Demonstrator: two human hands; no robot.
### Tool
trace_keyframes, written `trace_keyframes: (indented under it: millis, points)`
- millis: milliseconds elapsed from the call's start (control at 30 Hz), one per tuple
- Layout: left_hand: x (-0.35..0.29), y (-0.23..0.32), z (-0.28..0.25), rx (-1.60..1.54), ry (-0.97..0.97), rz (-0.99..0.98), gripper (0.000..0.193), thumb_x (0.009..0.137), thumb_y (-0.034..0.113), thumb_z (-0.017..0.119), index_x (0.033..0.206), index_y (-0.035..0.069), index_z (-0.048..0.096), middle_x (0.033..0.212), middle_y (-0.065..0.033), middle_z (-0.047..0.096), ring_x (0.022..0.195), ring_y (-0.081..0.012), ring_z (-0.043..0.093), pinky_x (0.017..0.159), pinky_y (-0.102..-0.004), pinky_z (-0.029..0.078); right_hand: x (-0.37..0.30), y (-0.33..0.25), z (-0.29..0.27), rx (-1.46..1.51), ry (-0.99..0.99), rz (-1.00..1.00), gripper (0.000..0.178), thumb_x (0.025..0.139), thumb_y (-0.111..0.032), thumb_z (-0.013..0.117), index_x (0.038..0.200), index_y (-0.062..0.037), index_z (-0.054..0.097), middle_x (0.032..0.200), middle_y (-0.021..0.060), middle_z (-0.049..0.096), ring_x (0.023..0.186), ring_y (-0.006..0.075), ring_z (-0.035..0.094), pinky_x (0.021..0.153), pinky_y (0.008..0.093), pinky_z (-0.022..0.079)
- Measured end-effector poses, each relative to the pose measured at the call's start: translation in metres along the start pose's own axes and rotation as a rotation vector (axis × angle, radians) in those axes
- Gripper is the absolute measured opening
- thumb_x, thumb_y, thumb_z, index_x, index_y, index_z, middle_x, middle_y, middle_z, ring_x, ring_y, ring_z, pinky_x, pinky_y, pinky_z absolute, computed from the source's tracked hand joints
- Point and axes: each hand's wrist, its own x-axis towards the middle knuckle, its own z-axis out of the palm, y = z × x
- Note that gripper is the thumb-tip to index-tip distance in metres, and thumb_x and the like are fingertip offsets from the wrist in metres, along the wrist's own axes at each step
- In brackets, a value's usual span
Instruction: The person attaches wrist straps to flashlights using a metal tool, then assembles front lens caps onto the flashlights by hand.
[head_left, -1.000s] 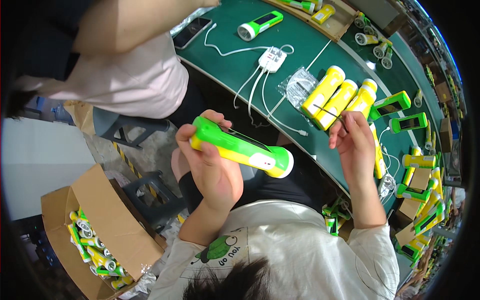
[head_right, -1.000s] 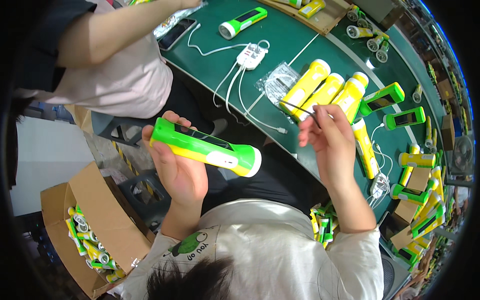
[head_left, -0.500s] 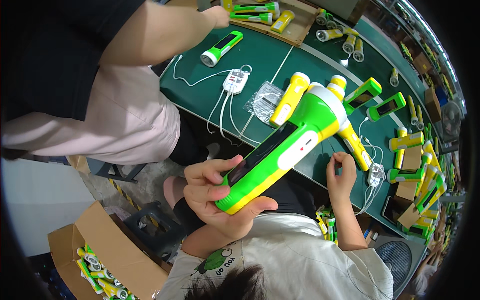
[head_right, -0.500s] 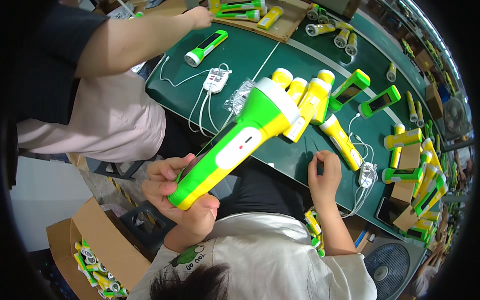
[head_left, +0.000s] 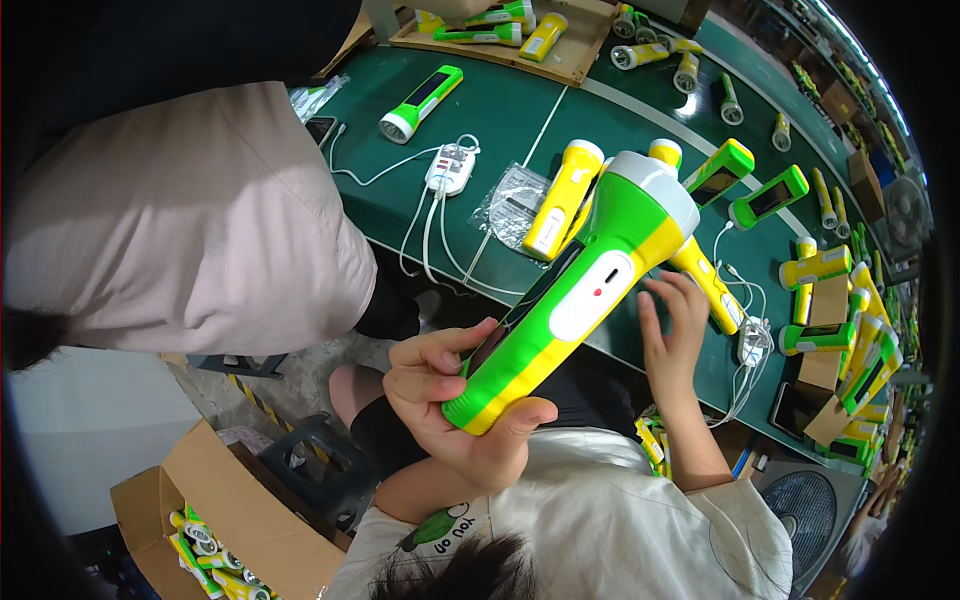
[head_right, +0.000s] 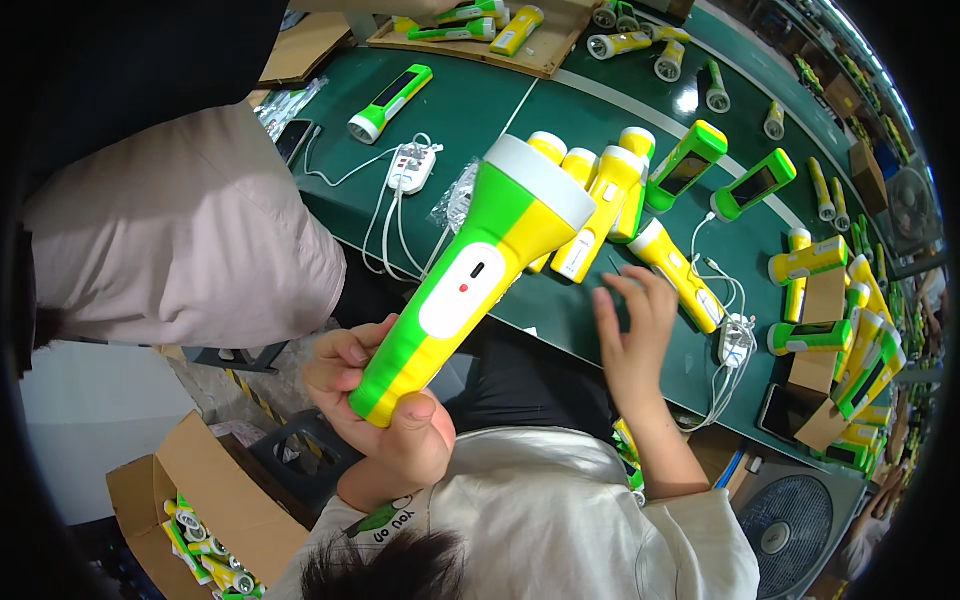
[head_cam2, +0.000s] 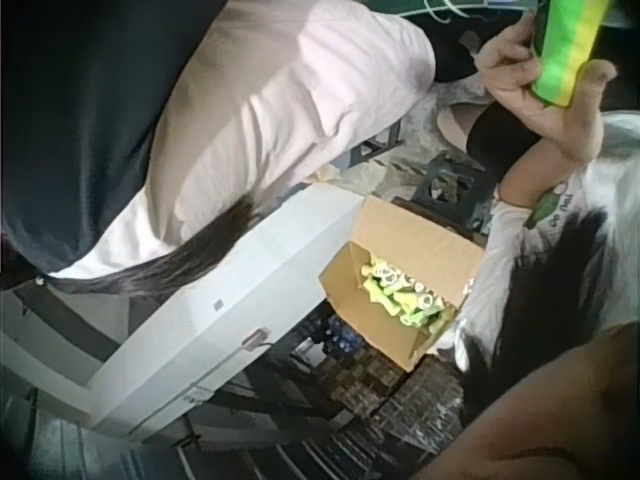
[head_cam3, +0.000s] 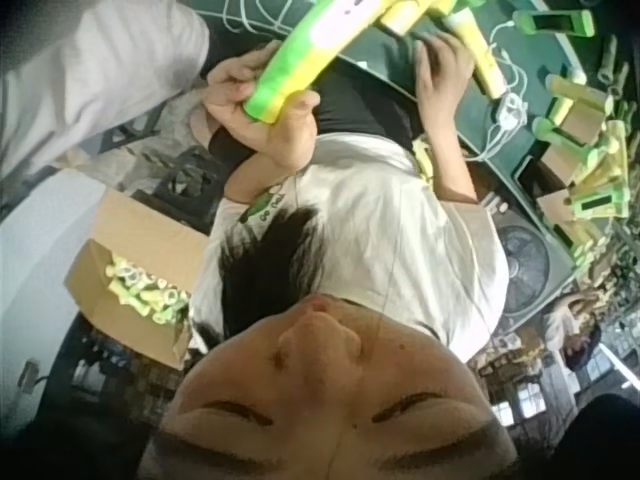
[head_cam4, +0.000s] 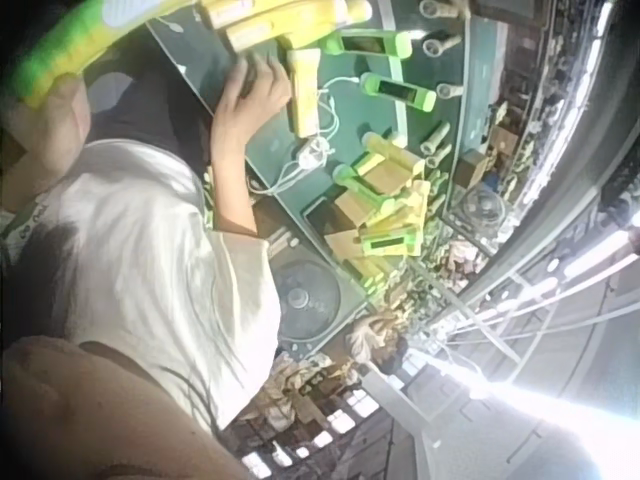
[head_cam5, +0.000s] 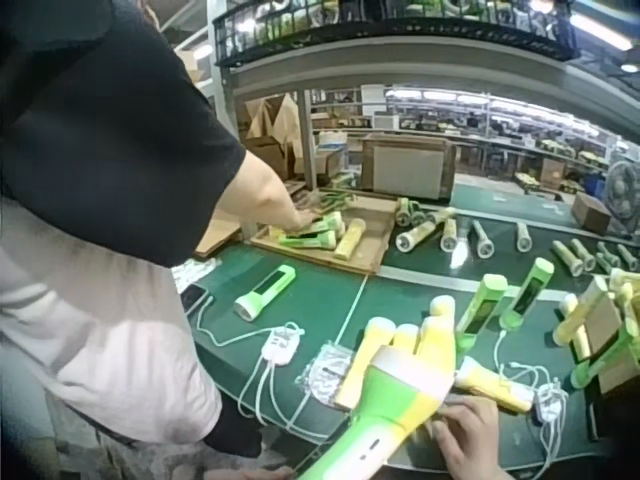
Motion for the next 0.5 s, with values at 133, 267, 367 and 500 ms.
trace_keyframes:
  millis: [133, 267, 367, 500]
  points:
    - [-0.026, -0.017, 0.019, -0.079, -0.079, -0.120, 0.041, 0.084, 0.020, 0.066, 0.108, 0.010, 0.034, 0.113, -0.0124, 0.036, 0.105, -0.0254, 0.047, 0.094, -0.0386, 0.040, 0.001, -0.059, -0.004, 1.378, -0.354, 0.269, 0.052, 0.097, -0.041, 0.038, 0.129, -0.0006, 0.040, 0.130, 0.0171, 0.047, 0.119, 0.0267, 0.047, 0.099, 0.0397, 0.037]
    - [-0.047, -0.012, 0.030, -0.083, -0.250, -0.286, 0.037, 0.087, 0.014, 0.059, 0.109, 0.008, 0.030, 0.122, -0.0169, 0.030, 0.110, -0.0239, 0.040, 0.095, -0.0382, 0.033, 0.020, -0.085, -0.009, 1.652, -0.404, 0.353, 0.057, 0.098, -0.045, 0.031, 0.134, -0.0009, 0.032, 0.132, 0.0211, 0.045, 0.120, 0.0272, 0.047, 0.100, 0.0387, 0.038]
    - [-0.053, -0.007, 0.030, -0.066, -0.322, -0.289, 0.038, 0.085, 0.010, 0.060, 0.107, 0.008, 0.030, 0.124, -0.0173, 0.029, 0.111, -0.0234, 0.039, 0.096, -0.0380, 0.033, 0.026, -0.090, -0.012, 1.654, -0.456, 0.409, 0.063, 0.097, -0.050, 0.029, 0.134, 0.0011, 0.032, 0.130, 0.0252, 0.045, 0.115, 0.0291, 0.050, 0.097, 0.0397, 0.040]
    - [-0.049, -0.015, 0.025, 0.041, -0.419, -0.172, 0.043, 0.080, 0.009, 0.067, 0.105, 0.009, 0.031, 0.126, -0.0172, 0.028, 0.113, -0.0245, 0.038, 0.098, -0.0380, 0.030, 0.026, -0.088, -0.011, 1.846, -0.438, 0.431, 0.052, 0.100, -0.042, 0.026, 0.131, -0.0008, 0.036, 0.128, 0.0227, 0.047, 0.115, 0.0272, 0.049, 0.098, 0.0377, 0.038]
